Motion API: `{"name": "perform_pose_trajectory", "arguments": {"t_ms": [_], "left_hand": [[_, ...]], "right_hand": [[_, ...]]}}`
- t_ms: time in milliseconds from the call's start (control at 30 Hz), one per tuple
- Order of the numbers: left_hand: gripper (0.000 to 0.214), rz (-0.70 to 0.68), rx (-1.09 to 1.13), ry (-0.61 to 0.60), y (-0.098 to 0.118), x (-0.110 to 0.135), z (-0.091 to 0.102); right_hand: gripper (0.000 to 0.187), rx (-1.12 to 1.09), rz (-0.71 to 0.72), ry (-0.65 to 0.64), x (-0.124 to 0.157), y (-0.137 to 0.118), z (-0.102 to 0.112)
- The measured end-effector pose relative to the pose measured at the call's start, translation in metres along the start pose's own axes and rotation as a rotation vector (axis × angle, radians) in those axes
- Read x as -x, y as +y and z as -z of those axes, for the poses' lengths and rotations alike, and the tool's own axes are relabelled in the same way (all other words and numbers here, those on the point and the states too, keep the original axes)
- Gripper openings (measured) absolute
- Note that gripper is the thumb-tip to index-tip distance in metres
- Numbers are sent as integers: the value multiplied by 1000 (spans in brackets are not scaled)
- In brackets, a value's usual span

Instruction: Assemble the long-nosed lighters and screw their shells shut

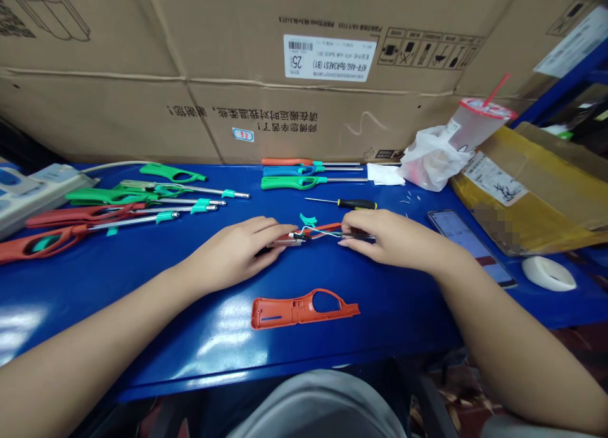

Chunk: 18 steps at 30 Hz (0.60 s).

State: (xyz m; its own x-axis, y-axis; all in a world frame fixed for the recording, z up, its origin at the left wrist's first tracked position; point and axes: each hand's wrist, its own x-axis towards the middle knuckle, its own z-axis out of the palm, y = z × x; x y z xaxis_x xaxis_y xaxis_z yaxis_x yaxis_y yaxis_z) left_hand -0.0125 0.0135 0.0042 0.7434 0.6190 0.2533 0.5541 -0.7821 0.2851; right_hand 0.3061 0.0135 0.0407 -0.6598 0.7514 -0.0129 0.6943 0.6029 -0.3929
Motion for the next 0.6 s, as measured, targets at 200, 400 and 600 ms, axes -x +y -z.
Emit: {"name": "perform_pose_trajectory", "arguments": {"t_ms": [200,400,600], "left_hand": [[40,4,37,9,0,-1,1],[21,-47,17,51,-4,-4,2],[17,-66,19,82,-3,-4,4]], "right_hand": [[17,-70,89,16,0,-1,-3],[8,-56,58,-76,4,5,-4],[14,-13,22,40,0,2,-7]]}}
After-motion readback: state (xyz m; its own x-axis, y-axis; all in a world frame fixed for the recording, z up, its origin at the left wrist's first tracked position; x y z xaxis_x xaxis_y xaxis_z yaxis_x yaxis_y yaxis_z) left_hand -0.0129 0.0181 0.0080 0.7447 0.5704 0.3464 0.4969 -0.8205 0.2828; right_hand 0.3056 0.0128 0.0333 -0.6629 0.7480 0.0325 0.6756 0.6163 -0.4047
